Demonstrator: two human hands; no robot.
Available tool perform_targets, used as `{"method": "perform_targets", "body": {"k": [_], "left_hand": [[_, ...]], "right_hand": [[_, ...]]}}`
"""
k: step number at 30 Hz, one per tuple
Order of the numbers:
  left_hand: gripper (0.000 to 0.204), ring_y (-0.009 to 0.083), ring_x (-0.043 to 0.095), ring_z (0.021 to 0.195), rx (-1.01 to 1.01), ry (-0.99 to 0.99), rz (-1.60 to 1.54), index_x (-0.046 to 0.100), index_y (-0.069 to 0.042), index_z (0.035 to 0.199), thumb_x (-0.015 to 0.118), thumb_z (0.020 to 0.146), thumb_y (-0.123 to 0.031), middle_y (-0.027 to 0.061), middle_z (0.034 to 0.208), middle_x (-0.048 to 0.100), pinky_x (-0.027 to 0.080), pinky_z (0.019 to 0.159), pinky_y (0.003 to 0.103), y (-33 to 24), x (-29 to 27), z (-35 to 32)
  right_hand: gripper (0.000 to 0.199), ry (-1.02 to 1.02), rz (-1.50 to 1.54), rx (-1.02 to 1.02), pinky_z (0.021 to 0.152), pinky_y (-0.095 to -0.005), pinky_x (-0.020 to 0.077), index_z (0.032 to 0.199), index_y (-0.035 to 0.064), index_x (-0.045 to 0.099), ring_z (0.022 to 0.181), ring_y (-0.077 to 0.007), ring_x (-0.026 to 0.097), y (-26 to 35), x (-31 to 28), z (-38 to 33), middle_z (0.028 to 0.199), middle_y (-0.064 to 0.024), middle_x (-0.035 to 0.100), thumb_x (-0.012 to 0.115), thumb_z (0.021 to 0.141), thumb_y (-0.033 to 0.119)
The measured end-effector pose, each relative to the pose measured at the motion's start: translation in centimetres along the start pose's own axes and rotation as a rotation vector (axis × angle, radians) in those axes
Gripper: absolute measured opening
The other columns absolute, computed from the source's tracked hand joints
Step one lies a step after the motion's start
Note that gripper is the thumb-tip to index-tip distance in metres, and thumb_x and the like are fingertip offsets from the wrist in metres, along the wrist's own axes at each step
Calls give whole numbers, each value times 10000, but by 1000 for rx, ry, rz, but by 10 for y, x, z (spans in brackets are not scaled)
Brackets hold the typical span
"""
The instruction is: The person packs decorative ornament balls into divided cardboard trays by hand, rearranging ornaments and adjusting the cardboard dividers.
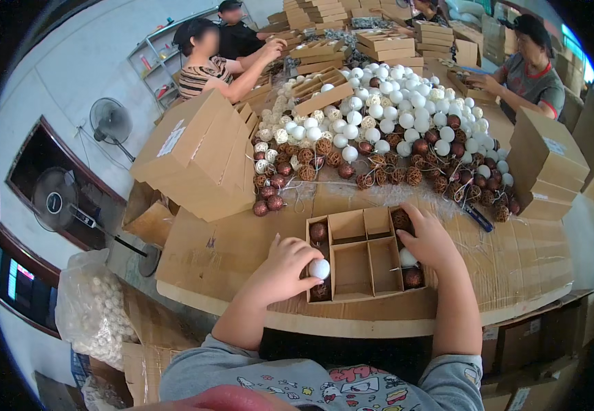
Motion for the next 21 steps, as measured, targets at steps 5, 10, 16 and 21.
{"method": "perform_targets", "body": {"k": [5,10,16,21], "left_hand": [[357,331,469,1136,44,-21,-70,569,-105,1047,717,793,-308,85,1081,580,286,1009,664,-6,-1,-5],[313,342,457,1129,73,-3,-80,570,-78,1069,688,812,-210,99,1060,576,329,989,481,-2,8,-3],[312,332,445,1121,148,-149,-53,582,-71,1065,678,815,-230,96,1094,546,334,966,483,-7,2,0],[328,382,375,1226,139,-130,-36,580,-60,1074,698,798,-193,115,1194,502,334,1022,477,-5,5,-1]], "right_hand": [[581,1,20,5,1009,-416,388,1373,82,419,1187,-389,486,0,2,-6,1250,-231,536,636,842,174],[578,-4,18,-11,1010,-411,387,1372,82,421,1191,-384,485,-1,0,-3,1256,-228,533,636,842,172],[576,-27,6,-40,1008,-419,386,1364,62,421,1185,-389,480,-4,-2,-3,1238,-226,545,635,842,180],[592,6,2,-21,1031,-398,371,1378,53,407,1218,-365,466,-2,-2,-3,1281,-222,516,634,842,165]]}}
Point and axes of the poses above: each hand's wrist, its own z-axis towards the middle knuckle, its own x-axis out of the palm, y = z × x, the point moved 6 cm from there along z, towards the middle knuckle
